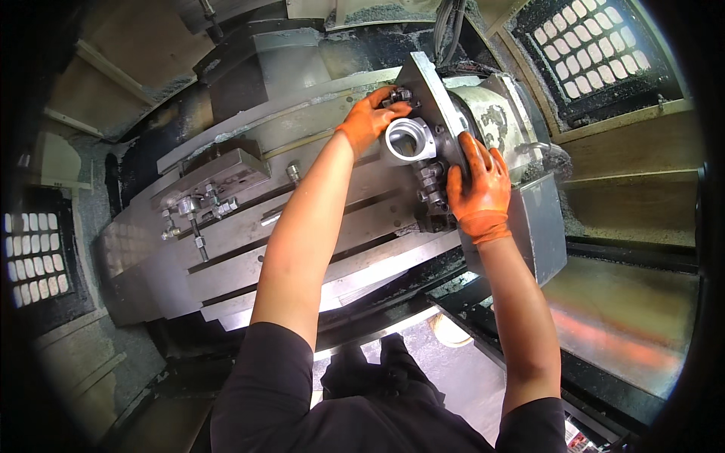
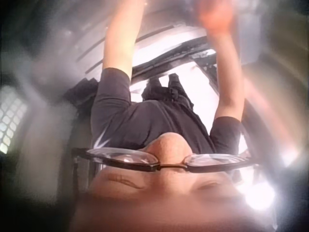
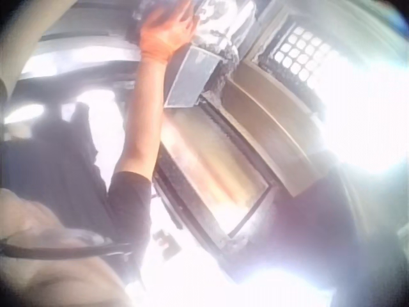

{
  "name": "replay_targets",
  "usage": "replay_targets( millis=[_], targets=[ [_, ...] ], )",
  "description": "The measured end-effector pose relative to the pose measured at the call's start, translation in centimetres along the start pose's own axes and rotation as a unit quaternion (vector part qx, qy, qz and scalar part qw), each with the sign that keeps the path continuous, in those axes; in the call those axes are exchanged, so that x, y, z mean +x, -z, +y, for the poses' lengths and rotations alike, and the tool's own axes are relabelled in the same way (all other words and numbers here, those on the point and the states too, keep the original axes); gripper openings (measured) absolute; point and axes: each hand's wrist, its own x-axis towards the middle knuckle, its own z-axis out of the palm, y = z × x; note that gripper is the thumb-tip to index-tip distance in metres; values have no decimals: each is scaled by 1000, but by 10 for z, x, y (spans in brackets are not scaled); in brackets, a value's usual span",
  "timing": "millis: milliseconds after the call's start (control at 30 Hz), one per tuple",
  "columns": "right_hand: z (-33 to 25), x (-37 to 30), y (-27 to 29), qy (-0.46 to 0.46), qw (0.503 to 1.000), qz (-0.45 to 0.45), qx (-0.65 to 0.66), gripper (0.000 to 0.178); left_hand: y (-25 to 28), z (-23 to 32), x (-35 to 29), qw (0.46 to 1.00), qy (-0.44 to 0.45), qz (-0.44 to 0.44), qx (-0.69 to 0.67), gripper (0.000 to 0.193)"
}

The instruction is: The person operates a CNC lathe, loading a metal workpiece into the chuck and tightening it with a wrench. They then use a dial bore gauge to measure the internal diameter of the workpiece and a spray nozzle to apply coolant. The person repeats the loading and tightening process for another workpiece.

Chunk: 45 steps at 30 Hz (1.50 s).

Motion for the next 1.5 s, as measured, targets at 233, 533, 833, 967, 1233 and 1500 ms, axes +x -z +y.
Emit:
replay_targets(
  millis=[233, 533, 833, 967, 1233, 1500],
  targets=[
    [-6, 6, -3, 33, 999, 16, 10, 59, 58, -118, -74, 974, 33, 216, 61, 40],
    [7, -5, -6, 8, 1000, 12, -6, 59, -118, -87, -152, 899, 203, 0, -387, 56],
    [3, -3, 0, 3, 1000, 22, 7, 57, -43, -85, -121, 889, -165, 234, 356, 71],
    [0, -2, -4, 7, 1000, 25, 10, 57, -21, -38, -73, 988, -55, -14, 146, 67],
    [3, -2, -1, 4, 1000, 10, 3, 56, -34, -32, -65, 995, -54, -56, -69, 68],
    [4, -2, -2, 6, 1000, 1, -10, 61, -34, -32, -74, 992, -24, -42, -114, 68]
  ],
)
